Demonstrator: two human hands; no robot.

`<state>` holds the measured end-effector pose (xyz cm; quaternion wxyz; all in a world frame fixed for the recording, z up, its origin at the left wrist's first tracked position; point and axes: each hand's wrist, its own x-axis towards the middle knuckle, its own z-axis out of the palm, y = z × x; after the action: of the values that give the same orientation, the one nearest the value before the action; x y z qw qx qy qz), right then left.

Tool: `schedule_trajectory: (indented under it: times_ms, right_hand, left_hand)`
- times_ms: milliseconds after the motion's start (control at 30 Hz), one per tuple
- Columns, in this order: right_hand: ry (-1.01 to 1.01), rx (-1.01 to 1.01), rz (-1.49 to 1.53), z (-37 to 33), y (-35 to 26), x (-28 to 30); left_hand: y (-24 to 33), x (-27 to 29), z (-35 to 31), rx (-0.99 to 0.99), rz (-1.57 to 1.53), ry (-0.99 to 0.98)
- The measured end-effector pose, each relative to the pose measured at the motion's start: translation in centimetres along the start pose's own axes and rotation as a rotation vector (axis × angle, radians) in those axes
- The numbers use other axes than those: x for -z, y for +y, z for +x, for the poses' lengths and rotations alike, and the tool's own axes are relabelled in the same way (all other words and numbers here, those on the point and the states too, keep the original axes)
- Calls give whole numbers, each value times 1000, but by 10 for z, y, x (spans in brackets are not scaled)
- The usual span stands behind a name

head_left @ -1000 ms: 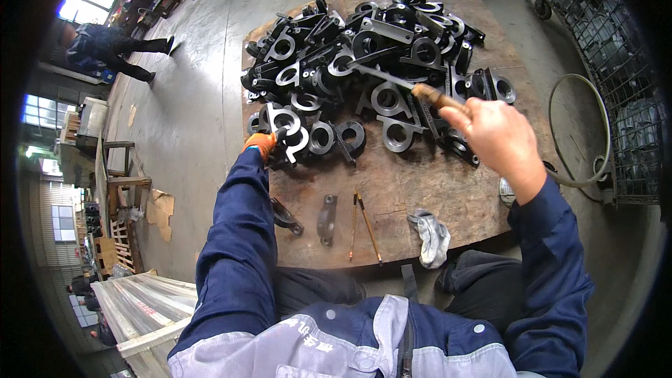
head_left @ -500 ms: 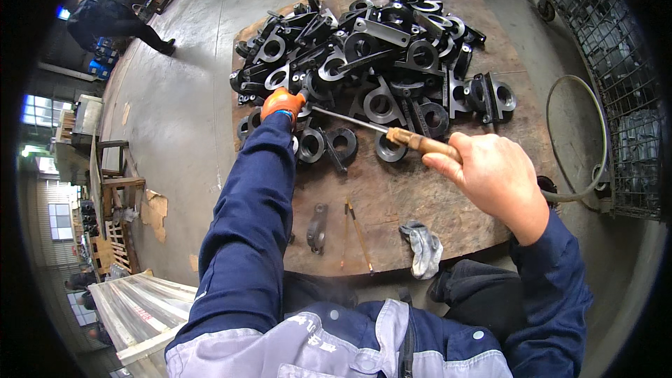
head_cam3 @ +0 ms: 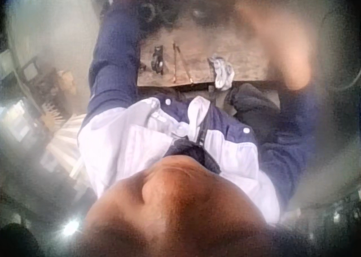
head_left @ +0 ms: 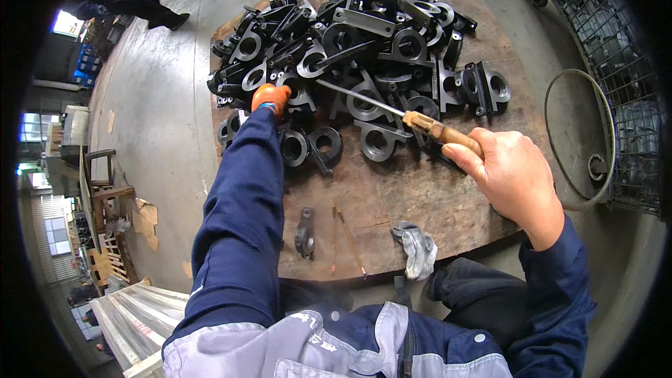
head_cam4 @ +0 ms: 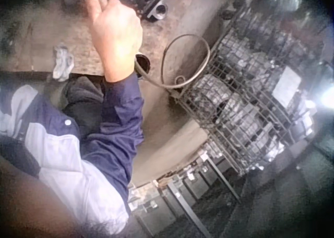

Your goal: The person sits on the floor and uses a brush to apply black paint to small metal parts. They pick up each part, paint it, and place it back on the pile. Another worker is visible nearby, also working on similar parts.

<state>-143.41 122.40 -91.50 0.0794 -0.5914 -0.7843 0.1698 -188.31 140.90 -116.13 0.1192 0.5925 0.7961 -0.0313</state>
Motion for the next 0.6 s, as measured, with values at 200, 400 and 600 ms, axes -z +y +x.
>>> schedule_trajectory:
  times_ms: [200, 400, 600]
  right_hand:
    - [-5, 59, 15, -3, -18, -5]
    - [20, 79, 38, -17, -39, 4]
    - [97, -70, -28, -22, -26, 16]
  left_hand:
    - [-62, 22, -53, 171, -874, -285]
    - [-90, 55, -38, 113, -400, -20]
    - [-53, 95, -52, 387, 67, -19]
